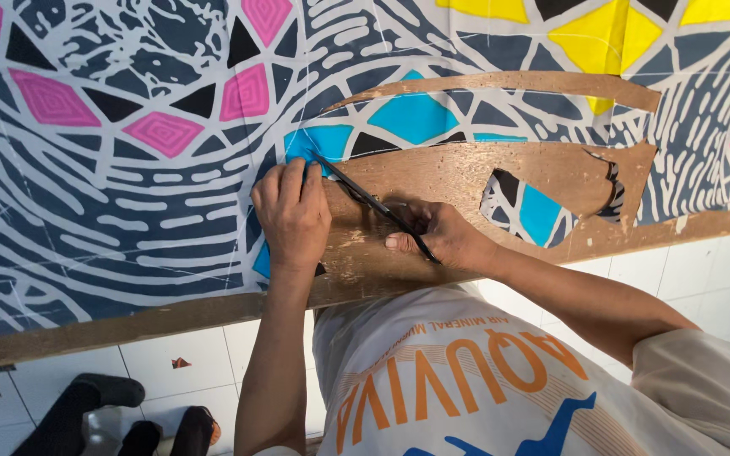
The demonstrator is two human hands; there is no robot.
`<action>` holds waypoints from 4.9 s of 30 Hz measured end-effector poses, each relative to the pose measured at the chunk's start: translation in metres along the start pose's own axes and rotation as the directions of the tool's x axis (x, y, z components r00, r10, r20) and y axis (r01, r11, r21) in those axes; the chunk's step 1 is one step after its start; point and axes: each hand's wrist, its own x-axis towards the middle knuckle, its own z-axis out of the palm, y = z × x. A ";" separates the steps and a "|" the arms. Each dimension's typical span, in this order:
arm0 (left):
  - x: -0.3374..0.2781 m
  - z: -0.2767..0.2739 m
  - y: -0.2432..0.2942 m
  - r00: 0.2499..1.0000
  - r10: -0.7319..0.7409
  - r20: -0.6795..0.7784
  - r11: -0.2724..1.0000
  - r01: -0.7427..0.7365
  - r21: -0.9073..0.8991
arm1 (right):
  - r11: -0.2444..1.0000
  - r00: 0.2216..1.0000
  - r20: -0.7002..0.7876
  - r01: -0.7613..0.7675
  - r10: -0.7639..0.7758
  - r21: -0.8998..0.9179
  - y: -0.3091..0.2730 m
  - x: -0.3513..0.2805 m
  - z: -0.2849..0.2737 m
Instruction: The person uses shears to cut a large piece of patterned fabric laid on a wooden table. They follow a pre-drawn curved line, carefully maneuvering the shears to separate the fabric into distinct sections.
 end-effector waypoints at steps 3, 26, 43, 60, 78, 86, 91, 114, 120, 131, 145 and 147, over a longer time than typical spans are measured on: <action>-0.002 -0.001 -0.006 0.999 0.032 0.034 0.999 -0.032 0.005 | 0.998 0.996 -0.063 -0.071 0.070 -0.003 0.000 -0.002 0.016; -0.004 0.000 -0.019 0.993 0.025 0.113 0.988 -0.007 -0.154 | 0.997 0.962 -0.270 -0.015 0.036 0.081 0.018 -0.001 0.081; -0.004 0.000 -0.022 0.995 0.007 0.100 0.978 0.014 -0.209 | 0.951 0.957 -0.264 -0.034 0.119 0.307 0.002 0.003 0.096; 0.088 0.005 0.055 0.976 0.214 0.033 0.893 -0.182 -0.412 | 0.990 0.929 -0.365 -0.003 0.056 0.144 0.094 -0.101 0.043; 0.111 0.071 0.154 0.944 0.201 0.263 0.977 -0.173 -0.127 | 0.914 0.811 -0.541 0.022 0.221 0.406 0.212 -0.187 -0.052; 0.188 -0.009 0.267 0.870 0.387 0.306 0.921 -0.350 -0.171 | 0.945 0.795 -0.587 0.061 0.149 0.322 0.252 -0.204 -0.132; 0.224 0.003 0.324 0.763 0.525 0.376 0.850 -0.495 -0.184 | 0.946 0.778 -0.609 0.062 0.154 0.318 0.269 -0.215 -0.159; 0.629 0.317 0.139 0.710 0.697 0.104 0.501 -0.585 0.638 | 0.734 0.428 -0.624 -0.156 0.654 0.662 0.309 -0.216 -0.074; 0.549 0.359 0.172 0.888 0.304 0.345 0.900 -0.386 0.202 | 0.674 0.427 -0.574 -0.124 0.699 0.728 0.299 -0.220 -0.061; 0.336 0.291 0.312 0.588 0.760 0.276 0.632 -0.572 -0.523 | 0.744 0.471 -0.631 -0.085 0.616 0.663 0.243 -0.240 -0.097; 0.061 0.208 0.393 0.177 0.795 0.580 0.534 -0.657 -0.532 | 0.546 0.487 -0.647 0.351 0.587 0.760 0.305 -0.282 -0.099; 0.043 0.208 0.386 0.234 0.787 0.571 0.571 -0.626 -0.531 | 0.508 0.495 -0.641 0.392 0.586 0.767 0.320 -0.293 -0.114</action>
